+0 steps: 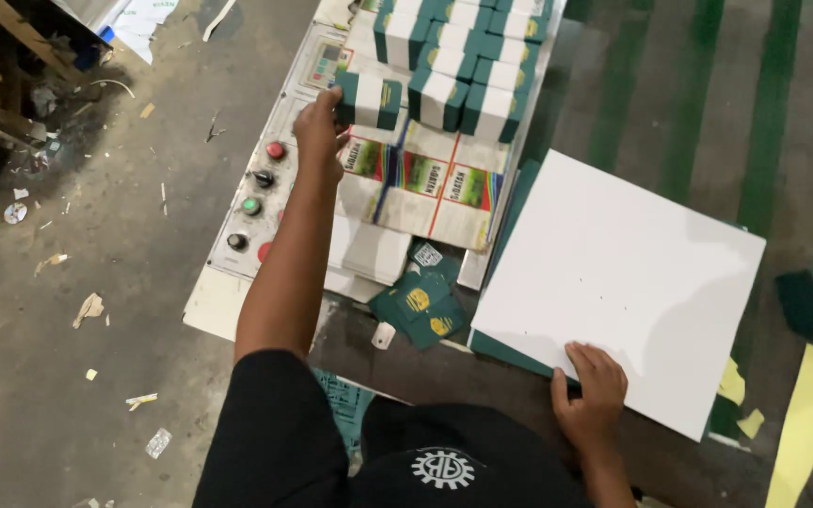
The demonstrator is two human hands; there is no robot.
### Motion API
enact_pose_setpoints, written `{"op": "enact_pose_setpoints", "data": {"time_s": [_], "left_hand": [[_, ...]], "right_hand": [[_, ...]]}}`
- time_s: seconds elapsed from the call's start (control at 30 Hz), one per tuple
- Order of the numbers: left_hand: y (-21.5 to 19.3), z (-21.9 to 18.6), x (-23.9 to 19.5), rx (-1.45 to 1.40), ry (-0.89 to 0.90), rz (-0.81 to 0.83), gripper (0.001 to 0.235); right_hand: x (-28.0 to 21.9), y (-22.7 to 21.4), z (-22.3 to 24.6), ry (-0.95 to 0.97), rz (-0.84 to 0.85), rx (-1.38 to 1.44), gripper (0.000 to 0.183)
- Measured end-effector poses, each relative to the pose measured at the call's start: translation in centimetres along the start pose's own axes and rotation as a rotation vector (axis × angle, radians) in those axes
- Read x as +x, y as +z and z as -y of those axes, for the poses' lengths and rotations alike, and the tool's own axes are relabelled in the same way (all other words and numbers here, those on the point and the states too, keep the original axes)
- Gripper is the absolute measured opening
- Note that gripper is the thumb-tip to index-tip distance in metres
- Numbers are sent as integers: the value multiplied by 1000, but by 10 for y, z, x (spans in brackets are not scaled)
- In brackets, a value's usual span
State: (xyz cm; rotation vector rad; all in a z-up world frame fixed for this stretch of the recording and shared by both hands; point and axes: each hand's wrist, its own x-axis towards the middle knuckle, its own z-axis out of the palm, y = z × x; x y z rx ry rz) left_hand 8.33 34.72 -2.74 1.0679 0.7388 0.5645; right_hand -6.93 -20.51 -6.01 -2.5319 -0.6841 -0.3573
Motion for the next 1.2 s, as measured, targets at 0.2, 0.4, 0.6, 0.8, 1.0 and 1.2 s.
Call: {"op": "enact_pose_setpoints", "data": {"time_s": [0.2,0.4,0.6,0.8,1.0,1.2], "left_hand": [[14,34,107,86,13,-107,34],[42,42,117,144,8,-65,37],[63,53,120,741,348,-218,47],[77,62,113,806,376,-223,49],[77,91,88,544,428,-215,86],[105,64,-66,816,397,-126,70]], "right_hand": [[1,3,2,37,-18,-31,37],[-2,4,-2,61,18,-50,37],[2,1,7,98,16,-47,36],[-2,6,2,98,8,-44,34],[1,4,5,98,25,-61,35],[2,4,7,77,-49,-27,33]]}}
